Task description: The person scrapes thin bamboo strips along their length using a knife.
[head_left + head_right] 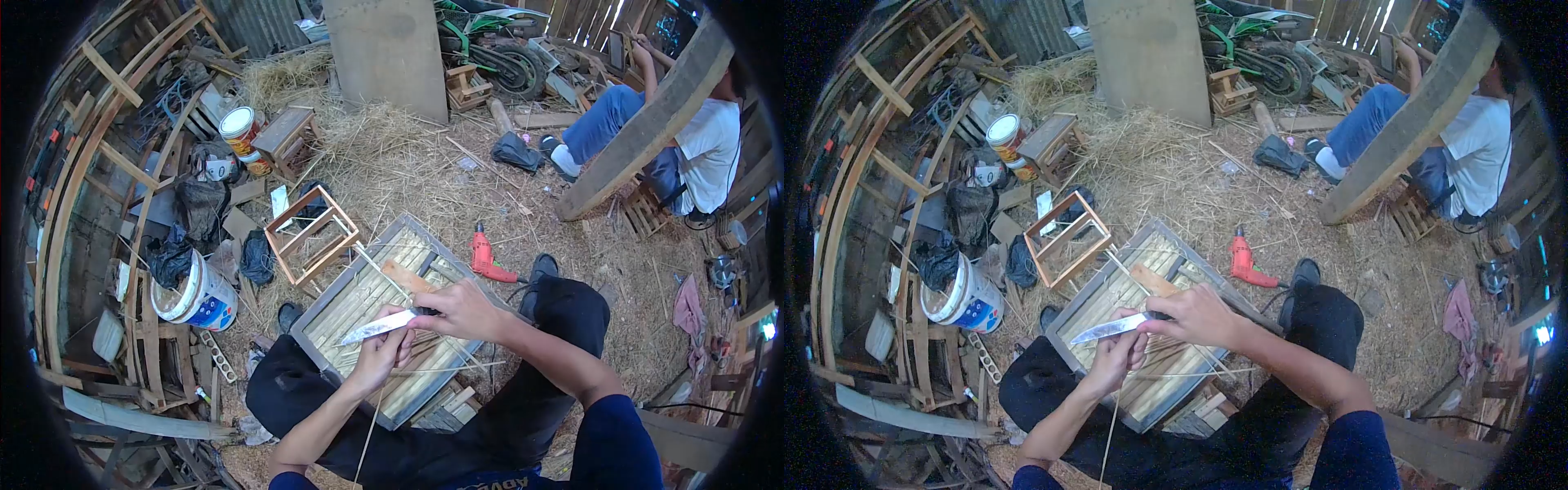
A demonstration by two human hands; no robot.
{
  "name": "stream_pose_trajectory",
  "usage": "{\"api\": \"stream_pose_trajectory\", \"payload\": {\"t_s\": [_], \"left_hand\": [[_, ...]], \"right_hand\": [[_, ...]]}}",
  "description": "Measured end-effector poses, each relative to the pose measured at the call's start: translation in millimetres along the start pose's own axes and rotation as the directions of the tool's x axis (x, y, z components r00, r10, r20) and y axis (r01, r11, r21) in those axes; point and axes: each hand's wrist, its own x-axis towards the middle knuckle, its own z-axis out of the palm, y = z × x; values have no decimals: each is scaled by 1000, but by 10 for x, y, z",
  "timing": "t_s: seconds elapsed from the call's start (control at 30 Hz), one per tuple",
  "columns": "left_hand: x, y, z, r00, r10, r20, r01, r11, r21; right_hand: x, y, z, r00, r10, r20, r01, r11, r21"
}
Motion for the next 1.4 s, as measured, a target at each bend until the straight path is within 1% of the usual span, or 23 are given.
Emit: {"api": "stream_pose_trajectory", "payload": {"t_s": [0.13,0.17,0.27,0.37,0.4,0.43,0.47,0.5,0.6,0.63,0.7,0.77,0.83,0.87,0.93,0.97,1.07,1.1,1.2,1.23,1.27,1.37,1.4], "left_hand": [[-45,15,-11,999,-11,37,14,996,-84],[-43,17,-28,1000,1,29,1,999,-49],[-68,47,2,1000,9,15,-9,999,-46],[-80,99,-55,1000,-11,-8,11,996,-89],[-116,106,-53,1000,12,21,-10,998,-55],[-182,111,-32,998,33,52,-32,999,-24],[-251,123,-3,995,52,85,-53,999,7],[-318,146,51,991,21,131,-21,1000,-2],[-251,111,-88,997,-12,75,13,1000,-14],[-217,119,-144,999,-6,49,8,998,-55],[-203,221,-199,1000,-3,4,4,995,-99],[-186,223,-198,1000,0,-11,-1,992,-129],[-156,233,-120,1000,13,-15,-14,997,-74],[-148,234,-82,1000,21,-21,-22,999,-48],[-92,214,-22,999,26,-25,-28,995,-92],[-55,209,-5,999,31,-24,-33,993,-112],[40,157,3,999,-36,-8,35,993,-110],[58,153,34,1000,-30,-5,30,994,-109],[76,124,85,1000,-26,11,27,993,-112],[95,104,74,999,-24,27,27,993,-119],[112,87,64,999,-20,42,25,991,-129],[141,51,48,998,-11,59,11,1000,-3],[134,47,55,997,-6,78,7,1000,-6]], "right_hand": [[-46,21,-58,999,43,12,-42,997,-67],[-57,32,-80,998,59,8,-58,995,-83],[-82,74,-50,998,18,-59,-25,993,-119],[-102,117,-132,995,65,-81,-76,989,-131],[-132,261,-97,957,205,-206,-238,960,-149],[-171,429,-92,884,332,-329,-395,907,-147],[-157,556,-324,821,443,-361,-522,838,-159],[-172,639,-522,735,547,-399,-644,748,-161],[-272,634,-657,788,380,-484,-523,828,-201],[-334,583,-590,811,408,-419,-517,835,-188],[-395,446,-421,879,332,-342,-418,882,-218],[-404,315,-295,913,294,-283,-361,905,-225],[-299,261,-293,942,246,-227,-300,921,-247],[-246,218,-303,951,209,-230,-260,940,-222],[-154,125,-310,960,136,-244,-180,969,-167],[-131,113,-311,971,88,-221,-123,981,-153],[-96,22,-236,988,45,-144,-63,991,-116],[-71,-16,-213,990,12,-143,-25,996,-84],[-74,-3,-76,997,-4,-79,-1,998,-70],[-64,4,-41,993,-15,-116,13,1000,-22],[-73,7,-41,993,-4,-114,3,1000,-13],[-58,12,-113,996,4,-89,-3,1000,5],[-70,36,-128,997,-4,-75,5,1000,12]]}}
